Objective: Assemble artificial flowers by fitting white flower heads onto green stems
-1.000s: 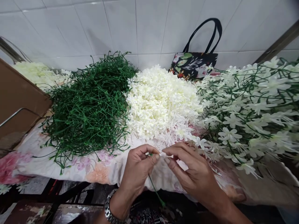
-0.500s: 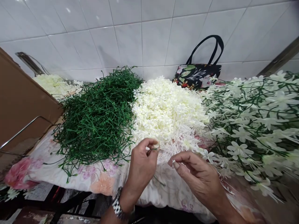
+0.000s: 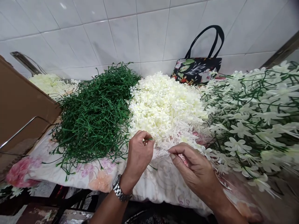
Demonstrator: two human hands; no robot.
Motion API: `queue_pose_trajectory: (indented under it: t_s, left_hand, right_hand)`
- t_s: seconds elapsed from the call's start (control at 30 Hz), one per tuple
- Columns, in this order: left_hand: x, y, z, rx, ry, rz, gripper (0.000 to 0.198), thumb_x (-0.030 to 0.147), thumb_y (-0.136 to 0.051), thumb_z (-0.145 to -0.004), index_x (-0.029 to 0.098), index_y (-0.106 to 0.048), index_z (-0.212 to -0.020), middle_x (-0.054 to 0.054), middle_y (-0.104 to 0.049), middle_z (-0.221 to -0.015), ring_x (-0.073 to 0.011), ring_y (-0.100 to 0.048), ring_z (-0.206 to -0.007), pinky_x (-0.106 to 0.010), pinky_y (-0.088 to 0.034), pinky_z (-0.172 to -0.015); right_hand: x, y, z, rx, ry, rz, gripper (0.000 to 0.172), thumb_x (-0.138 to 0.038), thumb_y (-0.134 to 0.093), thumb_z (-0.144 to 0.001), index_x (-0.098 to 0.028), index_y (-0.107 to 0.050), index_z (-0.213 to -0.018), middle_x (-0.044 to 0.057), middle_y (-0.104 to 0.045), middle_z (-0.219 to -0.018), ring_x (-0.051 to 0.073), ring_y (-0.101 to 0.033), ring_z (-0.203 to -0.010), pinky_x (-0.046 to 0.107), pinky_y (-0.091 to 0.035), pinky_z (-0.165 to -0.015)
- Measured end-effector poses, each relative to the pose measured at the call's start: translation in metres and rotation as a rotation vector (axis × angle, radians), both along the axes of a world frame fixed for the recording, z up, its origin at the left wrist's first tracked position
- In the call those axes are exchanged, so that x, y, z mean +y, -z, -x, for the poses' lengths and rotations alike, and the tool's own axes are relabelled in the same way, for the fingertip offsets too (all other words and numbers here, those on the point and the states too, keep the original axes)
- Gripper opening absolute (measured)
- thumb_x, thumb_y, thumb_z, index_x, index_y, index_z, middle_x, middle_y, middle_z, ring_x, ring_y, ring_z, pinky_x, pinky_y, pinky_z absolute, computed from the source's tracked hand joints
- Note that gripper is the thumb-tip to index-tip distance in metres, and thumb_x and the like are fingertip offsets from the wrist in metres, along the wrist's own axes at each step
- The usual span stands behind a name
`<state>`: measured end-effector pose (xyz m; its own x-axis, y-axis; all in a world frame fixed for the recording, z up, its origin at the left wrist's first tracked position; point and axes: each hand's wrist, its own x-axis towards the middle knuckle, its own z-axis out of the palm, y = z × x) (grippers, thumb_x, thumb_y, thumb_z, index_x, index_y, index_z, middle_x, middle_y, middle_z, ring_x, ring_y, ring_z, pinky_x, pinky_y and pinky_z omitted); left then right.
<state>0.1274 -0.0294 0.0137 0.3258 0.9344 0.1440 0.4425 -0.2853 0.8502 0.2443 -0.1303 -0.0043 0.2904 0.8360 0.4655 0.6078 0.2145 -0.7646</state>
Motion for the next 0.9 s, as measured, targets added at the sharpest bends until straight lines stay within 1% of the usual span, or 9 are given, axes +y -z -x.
queue_pose_trajectory:
  t_s: [0.13,0.23,0.33,0.5,0.57,0.7,0.8,0.87,0.9]
  left_hand:
    - [-0.014,-0.010,0.008,-0.162,-0.006,0.182,0.016,0.015,-0.057,-0.067,0.019,-0.049,-0.054,0.007,-0.043,-0.052,-0.0088,-0.038,-0.044,-0.022,-0.029,-0.045]
    - [-0.028,-0.013,0.016,-0.199,-0.007,0.206,0.016,0.016,-0.057,-0.068,0.019,-0.049,-0.055,0.007,-0.045,-0.054,-0.0074,-0.035,-0.042,-0.021,-0.026,-0.041]
    - [-0.039,-0.009,0.023,-0.176,-0.002,0.074,0.016,0.012,-0.057,-0.069,0.019,-0.050,-0.057,0.005,-0.047,-0.057,-0.0086,-0.041,-0.048,-0.020,-0.031,-0.045]
    - [-0.053,0.005,0.031,-0.176,0.069,-0.293,0.018,0.002,-0.050,-0.072,0.018,-0.053,-0.067,0.003,-0.048,-0.063,-0.0095,-0.045,-0.056,-0.019,-0.036,-0.050]
    - [-0.056,0.011,0.034,-0.156,0.098,-0.397,0.021,-0.002,-0.047,-0.072,0.018,-0.053,-0.072,0.002,-0.048,-0.066,-0.0098,-0.046,-0.058,-0.019,-0.038,-0.052]
    - [-0.060,0.018,0.041,-0.080,0.153,-0.549,0.027,-0.005,-0.042,-0.072,0.018,-0.055,-0.077,-0.001,-0.049,-0.071,-0.0114,-0.049,-0.062,-0.021,-0.043,-0.055]
    - [-0.061,0.021,0.045,-0.049,0.205,-0.670,0.031,-0.006,-0.040,-0.072,0.016,-0.057,-0.086,-0.003,-0.052,-0.076,-0.0117,-0.052,-0.063,-0.021,-0.046,-0.054]
    - [-0.060,0.021,0.047,-0.058,0.241,-0.696,0.032,-0.005,-0.041,-0.072,0.015,-0.057,-0.090,-0.005,-0.054,-0.079,-0.0123,-0.054,-0.065,-0.022,-0.047,-0.055]
    - [-0.060,0.020,0.047,-0.072,0.260,-0.680,0.030,-0.005,-0.043,-0.073,0.015,-0.057,-0.090,-0.006,-0.056,-0.080,-0.0128,-0.056,-0.067,-0.022,-0.048,-0.057]
  right_hand:
    - [0.002,-0.011,0.009,-0.053,0.027,-0.084,0.011,-0.009,-0.051,-0.081,-0.018,-0.057,-0.081,-0.001,-0.059,-0.071,0.010,-0.057,-0.065,0.021,-0.046,-0.060]
    - [0.006,-0.015,0.017,-0.119,0.045,-0.163,0.013,-0.007,-0.049,-0.081,-0.017,-0.057,-0.079,0.000,-0.059,-0.068,0.011,-0.056,-0.063,0.022,-0.046,-0.057]
    - [0.007,-0.014,0.024,-0.163,0.037,-0.183,0.015,-0.006,-0.048,-0.082,-0.017,-0.057,-0.077,0.001,-0.058,-0.066,0.011,-0.056,-0.062,0.023,-0.047,-0.057]
    - [0.003,-0.011,0.029,-0.164,0.020,-0.173,0.014,-0.006,-0.049,-0.081,-0.016,-0.057,-0.077,0.001,-0.057,-0.066,0.011,-0.055,-0.062,0.022,-0.046,-0.056]
    - [0.001,-0.010,0.030,-0.148,-0.001,-0.172,0.014,-0.005,-0.049,-0.081,-0.016,-0.057,-0.077,0.000,-0.057,-0.066,0.010,-0.055,-0.062,0.021,-0.046,-0.057]
    - [-0.003,-0.006,0.031,-0.094,-0.042,-0.161,0.014,-0.003,-0.051,-0.081,-0.016,-0.056,-0.078,0.000,-0.056,-0.067,0.009,-0.054,-0.063,0.020,-0.045,-0.058]
    - [-0.006,-0.003,0.031,-0.068,-0.054,-0.162,0.014,-0.003,-0.051,-0.081,-0.017,-0.054,-0.078,-0.001,-0.056,-0.069,0.008,-0.054,-0.063,0.019,-0.045,-0.058]
    - [-0.007,-0.001,0.032,-0.055,-0.057,-0.167,0.014,-0.003,-0.051,-0.080,-0.017,-0.054,-0.079,-0.001,-0.056,-0.069,0.008,-0.054,-0.063,0.018,-0.044,-0.058]
    - [-0.008,0.000,0.032,-0.049,-0.058,-0.166,0.015,-0.003,-0.051,-0.080,-0.017,-0.054,-0.079,-0.001,-0.056,-0.069,0.008,-0.054,-0.063,0.018,-0.044,-0.058]
